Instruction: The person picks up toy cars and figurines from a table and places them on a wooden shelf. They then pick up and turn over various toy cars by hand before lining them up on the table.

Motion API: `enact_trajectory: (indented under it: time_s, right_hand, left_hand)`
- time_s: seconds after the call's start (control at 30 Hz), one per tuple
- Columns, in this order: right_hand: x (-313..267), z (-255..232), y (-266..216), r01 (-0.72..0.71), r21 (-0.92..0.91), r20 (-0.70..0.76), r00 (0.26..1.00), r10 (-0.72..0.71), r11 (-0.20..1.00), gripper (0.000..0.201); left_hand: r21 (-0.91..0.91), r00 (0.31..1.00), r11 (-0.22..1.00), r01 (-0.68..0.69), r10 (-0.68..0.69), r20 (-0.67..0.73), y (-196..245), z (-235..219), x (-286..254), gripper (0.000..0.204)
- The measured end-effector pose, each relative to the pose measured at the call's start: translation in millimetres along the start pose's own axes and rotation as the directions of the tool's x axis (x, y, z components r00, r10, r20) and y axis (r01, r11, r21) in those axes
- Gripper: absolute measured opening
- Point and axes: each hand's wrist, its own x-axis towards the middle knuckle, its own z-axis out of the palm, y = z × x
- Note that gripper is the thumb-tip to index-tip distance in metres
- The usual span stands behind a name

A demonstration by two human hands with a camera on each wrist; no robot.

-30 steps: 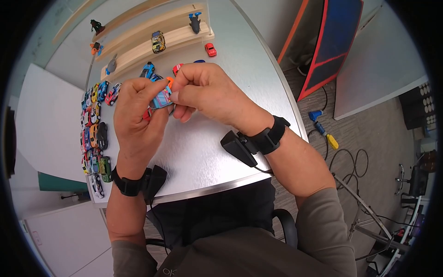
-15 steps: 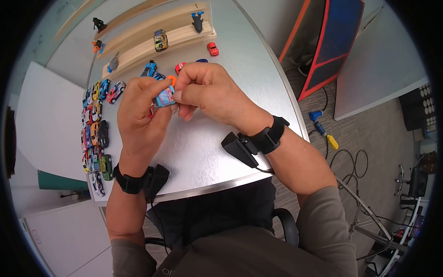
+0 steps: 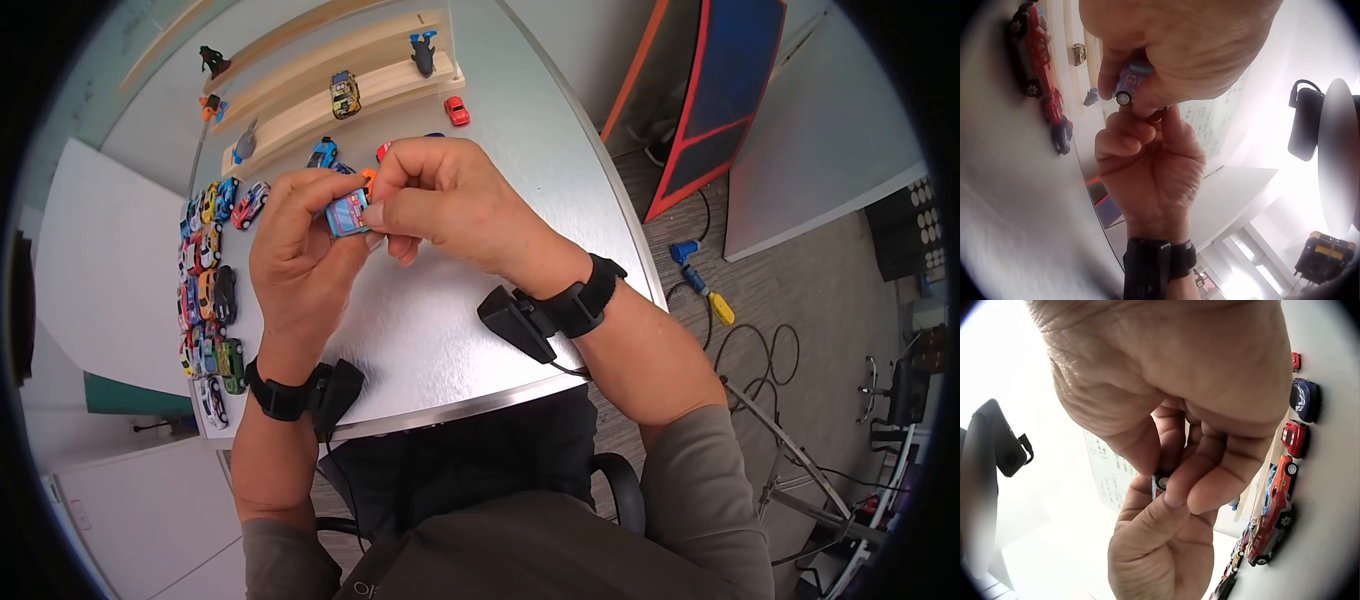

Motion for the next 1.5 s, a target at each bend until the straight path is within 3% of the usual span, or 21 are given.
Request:
enact_trajectory:
  time_s: [0.1, 0.17, 0.37, 0.57, 1.2, 1.37, 1.5]
  right_hand:
    - [0, 0, 0, -0.01, -0.018, -0.003, 1.0, 0.01, 1.0, 0.008]
    - [0, 0, 1, -0.007, -0.017, -0.001, 1.0, 0.007, 1.0, 0.008]
    - [0, 0, -1, -0.015, -0.026, -0.009, 1.0, 0.015, 1.0, 0.008]
    - [1, -3, 0, -0.036, -0.017, -0.011, 0.999, 0.036, 0.999, 0.01]
    - [4, -10, 4, -0.084, 0.027, -0.007, 0.996, 0.084, 0.996, 0.012]
    - [4, -15, 5, -0.067, 0.021, 0.029, 0.997, 0.066, 0.998, 0.011]
    - [4, -14, 4, -0.049, -0.005, 0.024, 0.999, 0.049, 0.999, 0.011]
  left_hand:
    - [0.001, 1.0, 1.0, -0.012, 0.012, 0.005, -1, 1, 0, 0.046]
    - [0.052, 0.992, 0.998, -0.043, 0.049, -0.119, 3, 6, 2, 0.042]
    - [0.096, 0.99, 0.995, -0.032, 0.045, -0.134, 8, 7, 3, 0.043]
    - [0.217, 0.993, 0.975, -0.045, 0.066, -0.093, 14, 3, 4, 0.041]
    - [0.239, 0.991, 0.97, -0.036, 0.066, -0.116, 15, 3, 7, 0.038]
    - [0.156, 0.998, 0.986, 0.051, -0.044, -0.05, 13, -1, 5, 0.041]
    - [0.14, 0.999, 0.989, 0.037, -0.032, -0.035, 12, -1, 5, 0.041]
